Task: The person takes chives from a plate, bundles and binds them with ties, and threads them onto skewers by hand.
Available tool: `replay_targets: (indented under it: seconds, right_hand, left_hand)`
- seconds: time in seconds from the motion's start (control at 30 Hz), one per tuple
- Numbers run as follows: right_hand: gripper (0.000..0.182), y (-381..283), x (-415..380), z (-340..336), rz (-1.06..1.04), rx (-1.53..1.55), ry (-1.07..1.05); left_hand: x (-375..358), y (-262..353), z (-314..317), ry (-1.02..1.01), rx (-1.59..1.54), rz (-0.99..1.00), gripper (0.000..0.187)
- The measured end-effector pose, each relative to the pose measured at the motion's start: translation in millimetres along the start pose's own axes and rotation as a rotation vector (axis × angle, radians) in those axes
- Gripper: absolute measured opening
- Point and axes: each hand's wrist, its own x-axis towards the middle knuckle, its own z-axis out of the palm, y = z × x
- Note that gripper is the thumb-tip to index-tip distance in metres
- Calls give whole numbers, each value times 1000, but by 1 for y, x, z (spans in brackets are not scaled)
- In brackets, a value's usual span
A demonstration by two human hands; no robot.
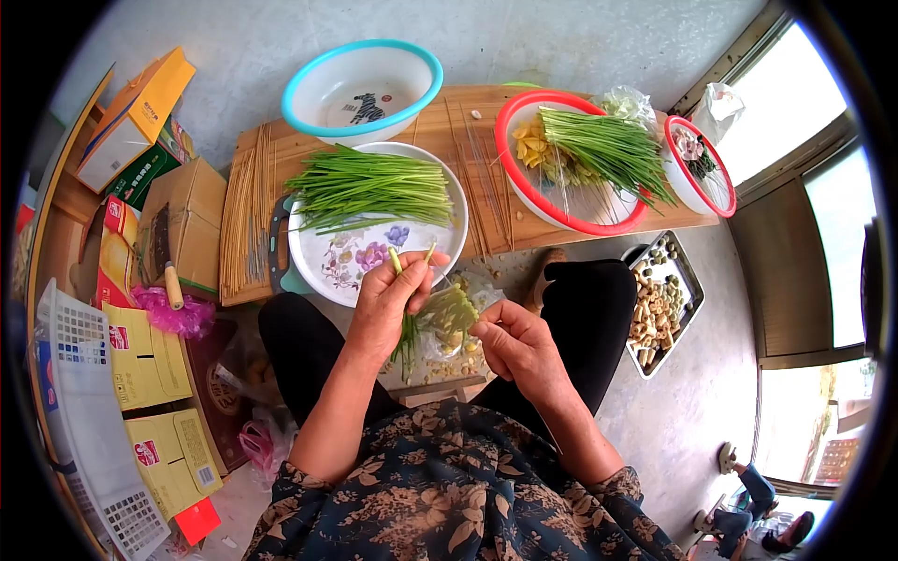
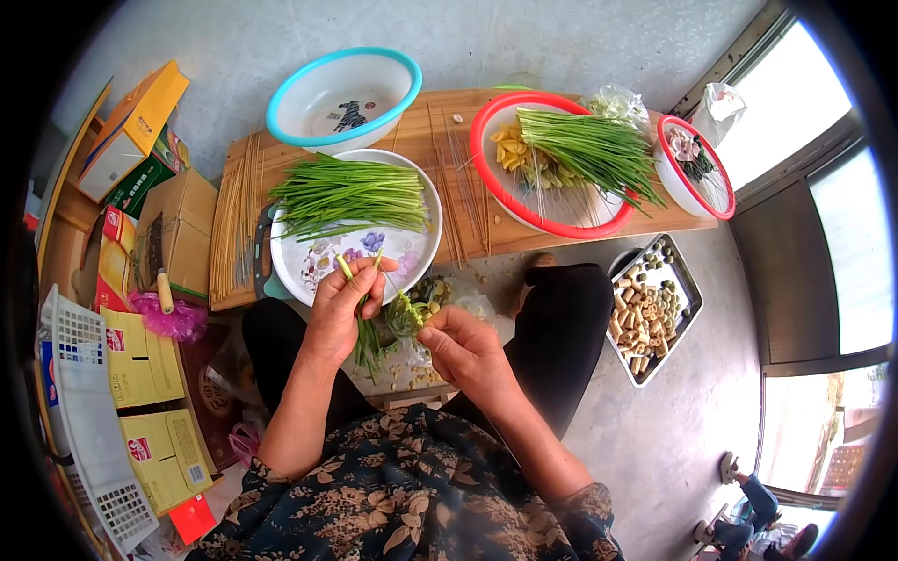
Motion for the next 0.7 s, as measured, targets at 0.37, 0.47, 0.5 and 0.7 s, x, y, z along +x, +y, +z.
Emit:
replay_targets:
  seconds: [0.37,0.47,0.5,0.7]
  right_hand:
    - [16,-2,-2,0,4,1,0]
    - [16,-2,-2,-1,2,3,-4]
    - [16,-2,-2,-1,0,2,-14]
    - [16,-3,-3,-2,18,-8,-30]
  left_hand:
    - [0,9,-5,-68,138,15,29]
    - [0,10,-6,-56,221,51,28]
    - [0,10,-7,-38,275,70,28]
    - [-2,16,-4,-16,414,150,25]
